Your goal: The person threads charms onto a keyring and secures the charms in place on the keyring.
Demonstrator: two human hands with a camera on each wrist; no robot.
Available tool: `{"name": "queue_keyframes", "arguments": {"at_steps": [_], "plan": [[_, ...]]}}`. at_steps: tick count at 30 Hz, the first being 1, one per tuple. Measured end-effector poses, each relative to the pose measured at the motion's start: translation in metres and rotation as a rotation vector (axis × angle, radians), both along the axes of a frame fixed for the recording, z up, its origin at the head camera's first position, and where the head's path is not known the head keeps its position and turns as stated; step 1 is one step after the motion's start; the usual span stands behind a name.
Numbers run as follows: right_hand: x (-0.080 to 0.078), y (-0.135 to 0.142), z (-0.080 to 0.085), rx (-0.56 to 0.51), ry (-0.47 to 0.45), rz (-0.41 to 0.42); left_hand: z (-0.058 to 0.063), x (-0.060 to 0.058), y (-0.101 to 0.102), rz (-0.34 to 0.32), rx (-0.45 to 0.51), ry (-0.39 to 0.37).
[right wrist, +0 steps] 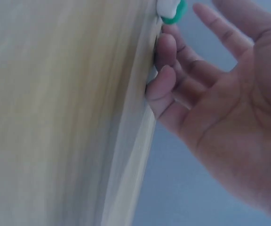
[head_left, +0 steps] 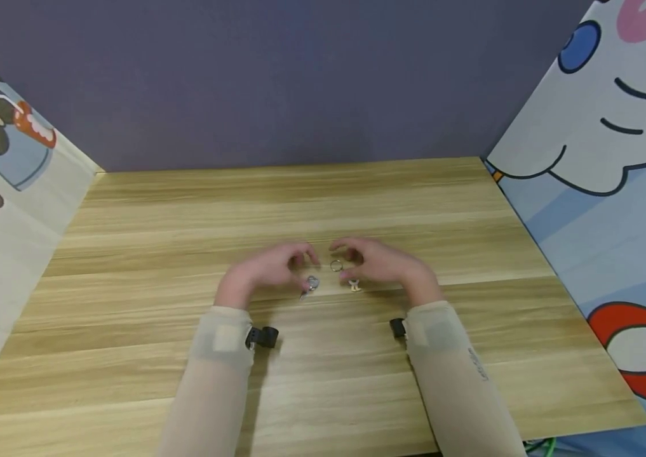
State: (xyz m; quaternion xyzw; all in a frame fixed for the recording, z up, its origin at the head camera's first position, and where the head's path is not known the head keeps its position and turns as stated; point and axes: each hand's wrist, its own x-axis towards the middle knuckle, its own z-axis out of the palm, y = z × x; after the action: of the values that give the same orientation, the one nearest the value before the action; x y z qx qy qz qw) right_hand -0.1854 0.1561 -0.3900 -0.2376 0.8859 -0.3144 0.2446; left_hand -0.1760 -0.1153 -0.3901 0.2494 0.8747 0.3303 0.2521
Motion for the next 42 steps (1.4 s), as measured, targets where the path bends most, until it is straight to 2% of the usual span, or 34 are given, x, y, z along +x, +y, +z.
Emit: {"name": "queue_keyframes", "arguments": {"at_steps": [8,15,19,24,35,42], "plan": [[-0.011,-0.012,-0.006,0.036,-0.026,-0.019,-0.009,0.002,0.0,-0.014,0.017,-0.006],[-0.019,-0.011,-0.002,0.067,-0.059,0.019,-0.014,0.0,-0.004,-0.007,0.061,-0.039],[-0.023,-0.013,0.001,0.093,-0.06,0.039,-0.014,0.0,-0.003,0.005,0.065,-0.047],[-0.025,-0.017,0.001,0.114,-0.068,0.027,-0.014,0.001,-0.001,0.006,0.051,-0.044],[-0.026,-0.019,-0.001,0.098,-0.06,0.022,-0.012,0.002,0.0,0.008,0.06,-0.056],[-0.026,-0.012,-0.004,0.065,-0.061,0.075,-0.012,0.003,0.0,0.02,0.039,-0.068]]}}
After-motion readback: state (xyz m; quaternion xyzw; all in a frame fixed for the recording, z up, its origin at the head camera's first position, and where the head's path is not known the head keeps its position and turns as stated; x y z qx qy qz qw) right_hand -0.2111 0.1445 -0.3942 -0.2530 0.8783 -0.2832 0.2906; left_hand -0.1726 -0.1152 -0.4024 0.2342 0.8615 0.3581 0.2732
